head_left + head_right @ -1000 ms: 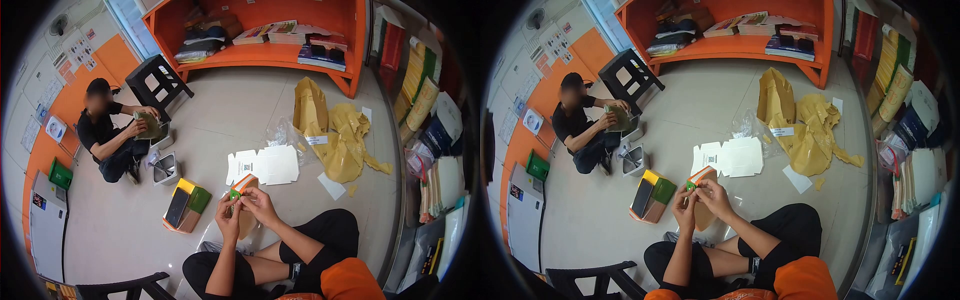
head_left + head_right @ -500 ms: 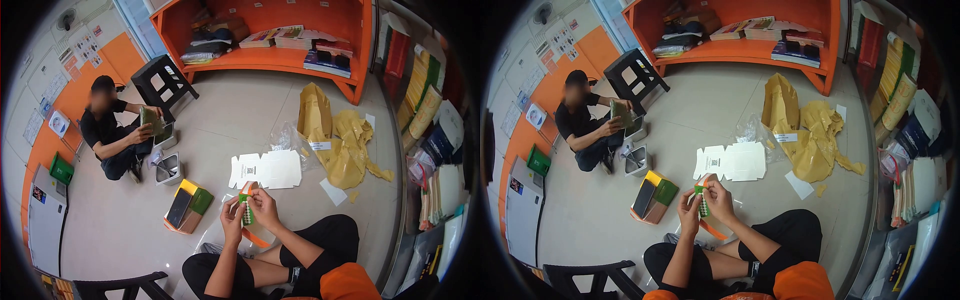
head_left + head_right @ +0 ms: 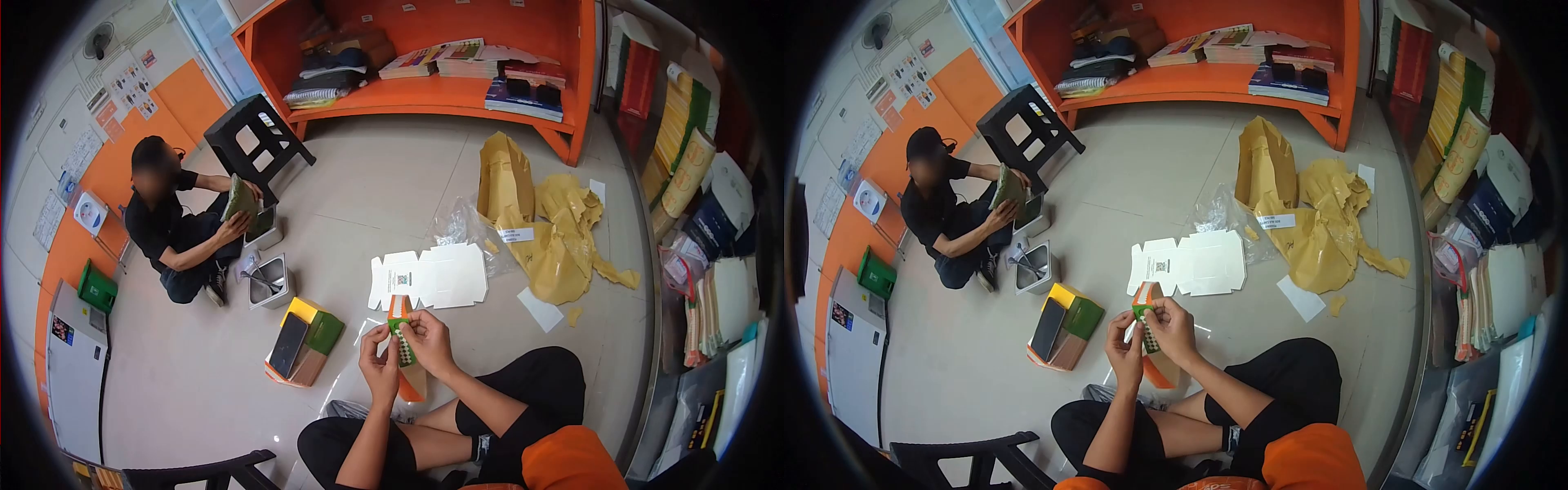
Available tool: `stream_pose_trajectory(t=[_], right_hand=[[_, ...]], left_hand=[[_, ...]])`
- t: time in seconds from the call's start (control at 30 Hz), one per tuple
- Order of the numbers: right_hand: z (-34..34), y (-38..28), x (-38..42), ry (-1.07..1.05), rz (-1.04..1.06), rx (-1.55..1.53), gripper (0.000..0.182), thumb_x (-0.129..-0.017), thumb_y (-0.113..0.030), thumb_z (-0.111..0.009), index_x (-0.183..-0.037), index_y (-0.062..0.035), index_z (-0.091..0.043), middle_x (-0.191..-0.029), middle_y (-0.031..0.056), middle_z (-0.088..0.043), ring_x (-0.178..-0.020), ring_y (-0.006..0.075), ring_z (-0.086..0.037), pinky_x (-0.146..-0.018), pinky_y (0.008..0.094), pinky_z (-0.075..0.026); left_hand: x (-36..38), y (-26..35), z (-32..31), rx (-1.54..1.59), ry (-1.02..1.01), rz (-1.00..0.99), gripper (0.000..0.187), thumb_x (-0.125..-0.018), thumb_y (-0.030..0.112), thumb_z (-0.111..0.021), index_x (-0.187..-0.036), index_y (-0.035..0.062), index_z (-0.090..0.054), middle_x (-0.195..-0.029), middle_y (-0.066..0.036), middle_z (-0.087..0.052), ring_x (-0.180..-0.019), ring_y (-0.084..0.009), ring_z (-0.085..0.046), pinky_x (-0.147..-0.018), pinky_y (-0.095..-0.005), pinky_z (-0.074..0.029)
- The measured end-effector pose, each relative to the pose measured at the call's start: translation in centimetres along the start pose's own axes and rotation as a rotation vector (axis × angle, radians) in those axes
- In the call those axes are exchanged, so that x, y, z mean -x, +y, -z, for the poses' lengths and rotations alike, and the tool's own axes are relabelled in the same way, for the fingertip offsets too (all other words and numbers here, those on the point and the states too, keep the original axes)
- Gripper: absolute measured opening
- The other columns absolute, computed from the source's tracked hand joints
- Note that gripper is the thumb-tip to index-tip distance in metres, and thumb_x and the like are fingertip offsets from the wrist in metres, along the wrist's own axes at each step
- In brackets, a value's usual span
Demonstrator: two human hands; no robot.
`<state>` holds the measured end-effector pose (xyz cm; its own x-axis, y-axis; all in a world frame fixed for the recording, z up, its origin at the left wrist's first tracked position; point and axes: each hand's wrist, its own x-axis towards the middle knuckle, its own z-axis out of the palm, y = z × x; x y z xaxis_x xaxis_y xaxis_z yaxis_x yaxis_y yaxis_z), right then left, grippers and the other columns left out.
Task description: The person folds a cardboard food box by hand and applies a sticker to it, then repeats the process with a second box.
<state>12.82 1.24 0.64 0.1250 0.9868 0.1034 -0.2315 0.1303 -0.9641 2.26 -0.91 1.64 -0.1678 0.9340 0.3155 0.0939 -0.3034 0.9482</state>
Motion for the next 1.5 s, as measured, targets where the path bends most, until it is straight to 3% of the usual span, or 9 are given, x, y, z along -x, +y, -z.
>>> stream_pose_trajectory(t=[0.2,0.33,0.43,0.67,0.77,0.87,1.03,1.27,1.5], right_hand=[[-0.5,-1.7,0.6,-0.070,-0.018,0.015,0.018,-0.094,-0.004,-0.054,-0.108,0.0065,-0.056,-0.097,0.0106,-0.065,-0.092,0.0127,-0.064,-0.077,0.0244,-0.053],[-0.8,-1.6,0.7,-0.114,0.130,0.115,0.027,-0.096,-0.007,-0.051,-0.120,0.0038,-0.056,-0.111,0.0110,-0.063,-0.099,0.0148,-0.062,-0.080,0.0279,-0.055],[-0.8,-1.9,0.9,-0.101,0.219,0.183,0.026,-0.096,-0.008,-0.052,-0.119,0.0040,-0.056,-0.113,0.0118,-0.062,-0.098,0.0154,-0.063,-0.080,0.0290,-0.056],[-0.9,-2.0,0.8,-0.064,0.190,0.176,0.018,-0.092,-0.010,-0.061,-0.103,0.0037,-0.058,-0.089,0.0124,-0.069,-0.083,0.0166,-0.069,-0.069,0.0268,-0.057],[-1.0,-1.7,0.9,-0.016,0.187,0.209,0.014,-0.091,-0.008,-0.061,-0.097,0.0039,-0.057,-0.080,0.0109,-0.070,-0.078,0.0163,-0.070,-0.066,0.0264,-0.056],[-1.0,-1.7,1.0,0.015,0.136,0.202,0.012,-0.090,-0.006,-0.061,-0.095,0.0045,-0.057,-0.080,0.0105,-0.070,-0.078,0.0156,-0.070,-0.065,0.0260,-0.056],[-0.6,-0.3,0.2,0.006,0.044,0.051,0.014,-0.088,-0.006,-0.062,-0.096,0.0041,-0.059,-0.081,0.0107,-0.069,-0.078,0.0178,-0.071,-0.067,0.0267,-0.056],[-0.4,-1.3,0.2,-0.036,0.044,0.064,0.008,-0.091,0.000,-0.055,-0.096,0.0063,-0.056,-0.085,0.0109,-0.069,-0.077,0.0155,-0.070,-0.067,0.0245,-0.055],[-0.1,-1.6,-0.1,-0.071,0.038,0.042,0.008,-0.091,0.000,-0.054,-0.097,0.0058,-0.056,-0.084,0.0115,-0.069,-0.076,0.0152,-0.070,-0.066,0.0254,-0.057]], left_hand=[[0.1,0.7,-0.2,-0.025,0.032,0.071,0.023,-0.092,0.005,-0.059,-0.113,-0.0019,-0.052,-0.115,-0.013,-0.057,-0.108,-0.0197,-0.058,-0.085,-0.0308,-0.053],[-0.2,1.8,-0.3,-0.043,0.072,-0.015,0.025,-0.093,0.006,-0.058,-0.115,-0.0026,-0.049,-0.118,-0.017,-0.058,-0.105,-0.0197,-0.061,-0.082,-0.0306,-0.054],[-0.2,1.5,-0.3,0.035,0.100,-0.010,0.023,-0.093,0.006,-0.057,-0.113,-0.0030,-0.050,-0.112,-0.017,-0.062,-0.099,-0.0185,-0.063,-0.079,-0.0298,-0.054],[-0.2,0.6,0.3,-0.264,0.044,-0.067,0.016,-0.093,0.007,-0.057,-0.104,-0.0044,-0.055,-0.085,-0.016,-0.069,-0.079,-0.0173,-0.068,-0.068,-0.0290,-0.056],[-0.1,0.0,0.4,-0.320,0.046,-0.090,0.016,-0.093,0.007,-0.056,-0.103,-0.0054,-0.052,-0.085,-0.016,-0.068,-0.079,-0.0185,-0.069,-0.069,-0.0292,-0.056],[0.3,1.4,0.0,-0.325,0.113,-0.099,0.012,-0.095,0.009,-0.053,-0.097,-0.0016,-0.049,-0.070,-0.005,-0.060,-0.062,-0.0073,-0.055,-0.052,-0.0219,-0.043],[0.3,1.4,0.2,-0.255,0.154,-0.017,0.009,-0.096,0.008,-0.049,-0.093,0.0005,-0.044,-0.071,-0.003,-0.053,-0.064,-0.0066,-0.050,-0.058,-0.0224,-0.042],[0.5,0.4,0.4,-0.137,0.102,0.004,0.008,-0.095,0.007,-0.049,-0.093,0.0016,-0.043,-0.077,-0.003,-0.052,-0.069,-0.0064,-0.051,-0.061,-0.0225,-0.042],[0.5,1.7,0.4,-0.172,0.079,0.032,0.009,-0.096,0.008,-0.051,-0.094,0.0011,-0.046,-0.084,-0.007,-0.062,-0.073,-0.0075,-0.057,-0.064,-0.0208,-0.045]])
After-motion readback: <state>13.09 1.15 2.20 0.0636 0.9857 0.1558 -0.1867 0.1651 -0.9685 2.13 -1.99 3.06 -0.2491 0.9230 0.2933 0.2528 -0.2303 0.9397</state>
